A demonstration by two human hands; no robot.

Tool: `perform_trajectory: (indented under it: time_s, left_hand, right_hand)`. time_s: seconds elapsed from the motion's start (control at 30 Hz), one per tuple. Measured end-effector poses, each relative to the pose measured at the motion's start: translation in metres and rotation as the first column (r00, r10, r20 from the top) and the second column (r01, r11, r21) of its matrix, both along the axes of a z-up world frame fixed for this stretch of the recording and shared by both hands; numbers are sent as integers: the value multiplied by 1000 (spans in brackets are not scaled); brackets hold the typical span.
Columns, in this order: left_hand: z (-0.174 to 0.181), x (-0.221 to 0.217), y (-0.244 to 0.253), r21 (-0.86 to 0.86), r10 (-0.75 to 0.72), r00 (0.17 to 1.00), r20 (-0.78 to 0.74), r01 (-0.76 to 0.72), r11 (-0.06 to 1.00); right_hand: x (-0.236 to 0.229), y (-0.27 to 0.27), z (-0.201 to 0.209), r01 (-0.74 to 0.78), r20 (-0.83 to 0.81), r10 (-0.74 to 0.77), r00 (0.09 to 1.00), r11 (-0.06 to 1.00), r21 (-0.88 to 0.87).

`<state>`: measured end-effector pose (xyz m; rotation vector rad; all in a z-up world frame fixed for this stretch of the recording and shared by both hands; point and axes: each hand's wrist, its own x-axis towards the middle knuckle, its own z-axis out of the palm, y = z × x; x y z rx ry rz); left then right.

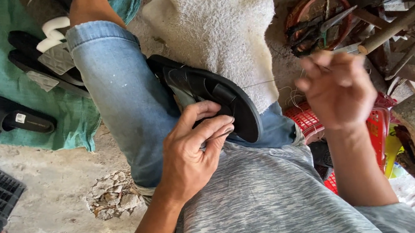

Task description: The person sits on the floor and repairs a black slipper by sewing the sole to the upper using a needle and thread. They pull the thread tight, adjust the slipper, and use a lighter to melt the thread end to secure the knot.

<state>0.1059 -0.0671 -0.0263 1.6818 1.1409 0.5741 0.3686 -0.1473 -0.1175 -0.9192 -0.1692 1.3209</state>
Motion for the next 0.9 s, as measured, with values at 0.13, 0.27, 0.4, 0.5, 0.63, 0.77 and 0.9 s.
perform_trajectory:
  time_s: [0.13, 0.27, 0.4, 0.5, 0.63, 0.77, 0.9]
  left_hand:
    - [3, -3, 6, 33, -151, 987, 51, 150, 988]
    - [5, -2, 5, 17, -155, 987, 42, 155, 988]
    - [13, 2, 11, 118, -150, 987, -50, 155, 981]
    - [19, 8, 16, 230, -165, 979, -116, 188, 955]
    - [16, 14, 21, 274, -251, 966, -67, 259, 926]
    - [10, 15, 29, 115, -291, 950, 117, 278, 954]
    - [-10, 2, 1, -251, -103, 926, 362, 204, 946]
  right_hand:
    - [-14, 10, 50, -147, -21, 160, 987, 942, 301]
    - [-33, 30, 72, -668, 841, 462, 282, 724, -173]
    - [-50, 28, 44, -576, 939, 337, 66, 782, -240]
    - [-49, 24, 25, -575, 974, 206, 91, 810, -118]
    - [-52, 25, 19, -551, 976, 179, 123, 830, -83]
    - [-52, 22, 13, -548, 970, 202, 135, 831, -97]
    - [-51, 24, -7, -474, 943, 119, 310, 880, 45]
